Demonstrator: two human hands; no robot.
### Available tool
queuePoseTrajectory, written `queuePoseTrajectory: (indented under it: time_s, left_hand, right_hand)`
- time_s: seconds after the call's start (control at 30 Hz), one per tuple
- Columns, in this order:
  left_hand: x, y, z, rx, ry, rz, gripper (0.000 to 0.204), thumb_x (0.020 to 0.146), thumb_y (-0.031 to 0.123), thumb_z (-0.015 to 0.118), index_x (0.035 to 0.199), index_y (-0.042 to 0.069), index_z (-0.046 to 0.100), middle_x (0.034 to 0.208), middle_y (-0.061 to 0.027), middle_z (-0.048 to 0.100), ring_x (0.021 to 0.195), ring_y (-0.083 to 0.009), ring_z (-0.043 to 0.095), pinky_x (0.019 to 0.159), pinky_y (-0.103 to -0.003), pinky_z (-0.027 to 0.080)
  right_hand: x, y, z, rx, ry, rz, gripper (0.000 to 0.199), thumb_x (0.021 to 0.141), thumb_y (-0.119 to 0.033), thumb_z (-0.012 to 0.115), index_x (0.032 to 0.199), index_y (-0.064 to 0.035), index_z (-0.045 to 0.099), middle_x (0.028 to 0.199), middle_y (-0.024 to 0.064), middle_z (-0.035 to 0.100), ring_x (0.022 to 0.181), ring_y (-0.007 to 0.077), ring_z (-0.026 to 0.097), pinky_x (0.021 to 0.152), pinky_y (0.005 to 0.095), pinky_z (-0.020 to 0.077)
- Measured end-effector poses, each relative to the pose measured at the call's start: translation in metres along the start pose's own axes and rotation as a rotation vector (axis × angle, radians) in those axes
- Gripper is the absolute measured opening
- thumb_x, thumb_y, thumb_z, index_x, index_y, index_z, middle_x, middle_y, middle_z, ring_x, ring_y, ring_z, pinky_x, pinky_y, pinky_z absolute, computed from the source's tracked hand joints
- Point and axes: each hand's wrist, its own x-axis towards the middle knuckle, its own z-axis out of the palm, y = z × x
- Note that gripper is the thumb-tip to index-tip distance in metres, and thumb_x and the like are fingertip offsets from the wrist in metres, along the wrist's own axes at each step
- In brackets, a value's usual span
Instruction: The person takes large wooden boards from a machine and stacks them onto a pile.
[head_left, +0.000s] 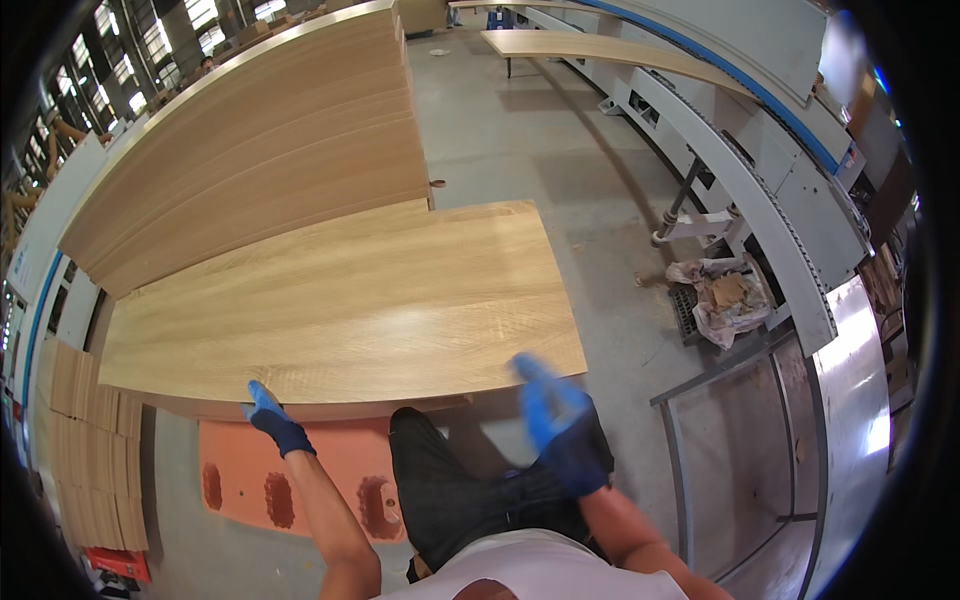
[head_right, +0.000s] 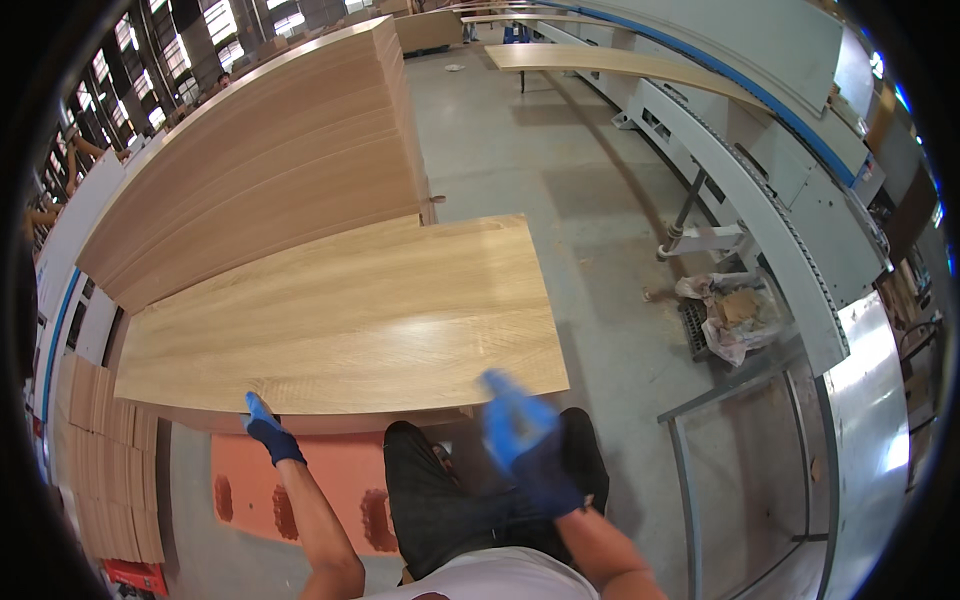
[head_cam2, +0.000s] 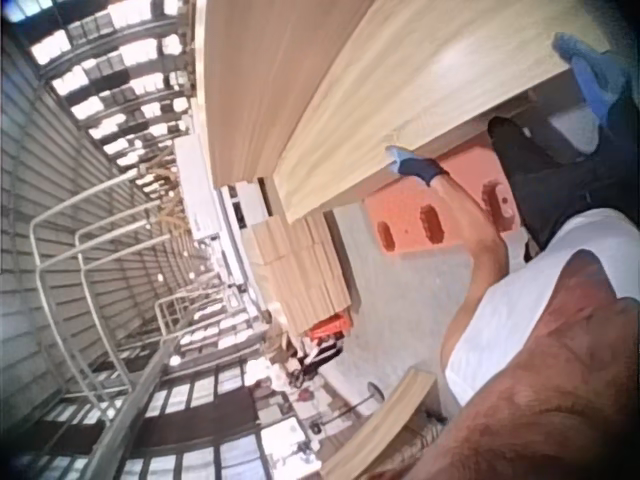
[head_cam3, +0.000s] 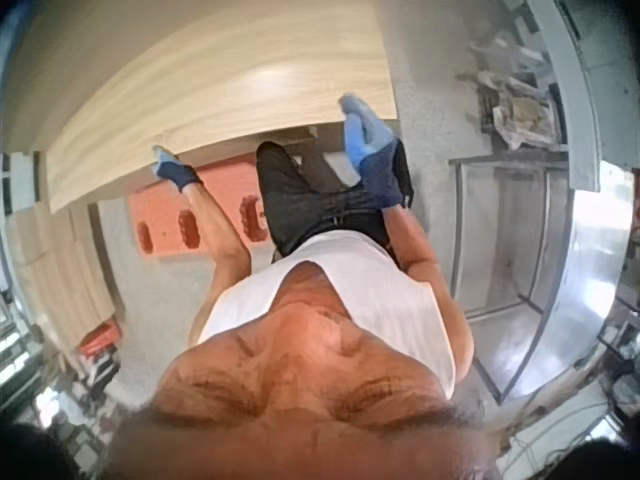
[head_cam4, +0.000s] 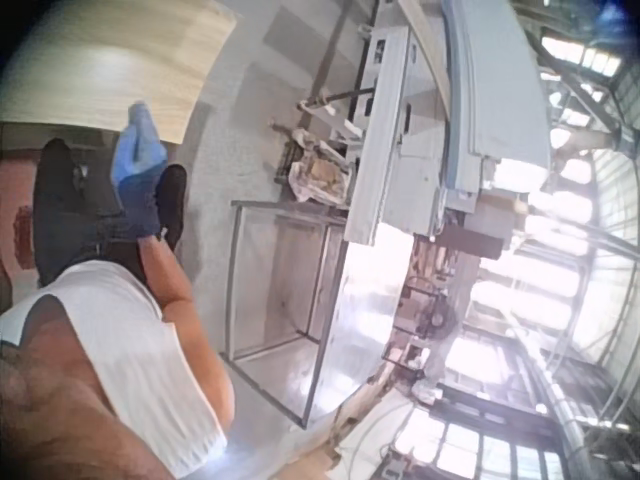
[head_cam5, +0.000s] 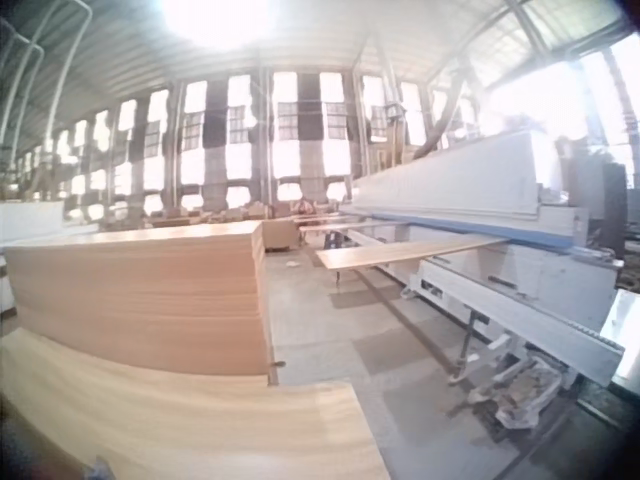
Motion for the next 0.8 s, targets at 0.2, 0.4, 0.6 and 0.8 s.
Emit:
queuePoseTrajectory:
  time_s: [0.2,0.4,0.6,0.8]
  left_hand:
    - [0.051,-0.021,0.01,0.258,-0.005,0.083,0.053,0.087,0.029,0.052,0.115,-0.014,0.045,0.108,-0.0265,0.056,0.093,-0.0326,0.057,0.081,-0.035,0.044]
    - [0.098,-0.021,0.012,0.573,0.139,0.115,0.064,0.086,0.04,0.049,0.11,-0.018,0.045,0.101,-0.0324,0.057,0.095,-0.0414,0.056,0.08,-0.04,0.044]
    - [0.154,-0.029,-0.007,0.7,0.08,0.066,0.054,0.084,0.039,0.051,0.087,-0.014,0.058,0.081,-0.0282,0.061,0.071,-0.0384,0.058,0.065,-0.044,0.043]
    - [0.191,-0.023,-0.023,0.773,0.045,0.129,0.057,0.086,0.043,0.046,0.07,-0.01,0.059,0.061,-0.0184,0.058,0.054,-0.0278,0.049,0.053,-0.044,0.037]
  right_hand:
    - [0.09,0.075,-0.049,0.008,0.002,0.457,0.034,0.091,-0.025,0.046,0.105,0.0034,0.059,0.106,0.0106,0.06,0.093,0.0173,0.057,0.081,0.0289,0.0448]
    - [0.093,0.12,0.028,-0.171,-0.161,0.283,0.048,0.091,-0.039,0.038,0.103,0.0049,0.056,0.083,0.0204,0.062,0.079,0.0342,0.061,0.072,0.0428,0.0469]
    - [0.086,0.082,0.074,-0.58,-0.109,0.148,0.045,0.09,-0.035,0.038,0.095,0.0071,0.054,0.072,0.0293,0.058,0.073,0.0441,0.058,0.066,0.0493,0.0468]
    - [0.082,0.079,0.106,-0.585,-0.189,0.095,0.037,0.089,-0.035,0.041,0.084,0.0012,0.05,0.067,0.0241,0.058,0.062,0.0396,0.06,0.055,0.0476,0.0479]
